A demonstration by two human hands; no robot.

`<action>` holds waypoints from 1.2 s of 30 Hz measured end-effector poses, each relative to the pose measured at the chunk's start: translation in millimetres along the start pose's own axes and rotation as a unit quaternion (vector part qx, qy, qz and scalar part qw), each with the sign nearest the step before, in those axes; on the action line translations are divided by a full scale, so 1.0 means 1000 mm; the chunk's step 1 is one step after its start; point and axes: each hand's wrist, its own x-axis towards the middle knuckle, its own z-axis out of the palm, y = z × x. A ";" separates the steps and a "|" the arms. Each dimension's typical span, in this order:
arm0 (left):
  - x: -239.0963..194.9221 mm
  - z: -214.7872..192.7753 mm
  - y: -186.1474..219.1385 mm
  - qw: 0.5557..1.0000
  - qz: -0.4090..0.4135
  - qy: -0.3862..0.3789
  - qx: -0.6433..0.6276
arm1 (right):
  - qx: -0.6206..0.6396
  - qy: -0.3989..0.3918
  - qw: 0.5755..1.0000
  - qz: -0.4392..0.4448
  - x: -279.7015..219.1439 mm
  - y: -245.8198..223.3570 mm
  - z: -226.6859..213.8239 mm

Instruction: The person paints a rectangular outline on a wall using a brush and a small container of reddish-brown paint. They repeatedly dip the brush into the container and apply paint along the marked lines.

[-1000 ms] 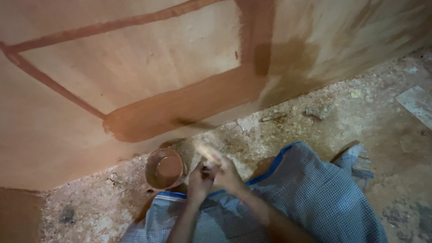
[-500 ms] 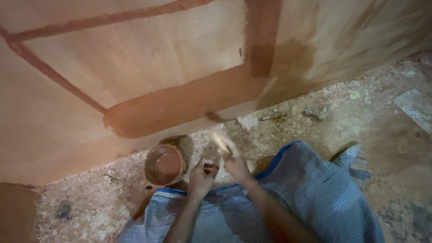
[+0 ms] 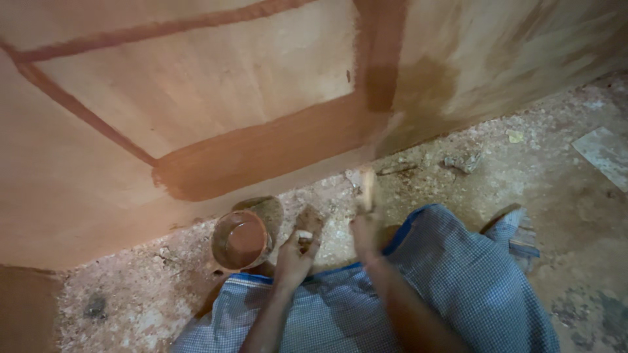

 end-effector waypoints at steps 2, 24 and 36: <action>0.003 0.001 0.000 1.000 -0.018 -0.011 0.006 | -0.113 -0.085 0.989 -0.050 -0.008 0.014 0.015; 0.011 0.017 -0.034 0.936 -0.069 0.049 -0.343 | -0.104 -0.329 0.905 -0.248 -0.042 0.052 0.047; -0.021 -0.024 0.018 0.911 -0.076 0.280 -0.292 | -0.234 -0.407 0.869 -0.153 -0.025 -0.041 -0.003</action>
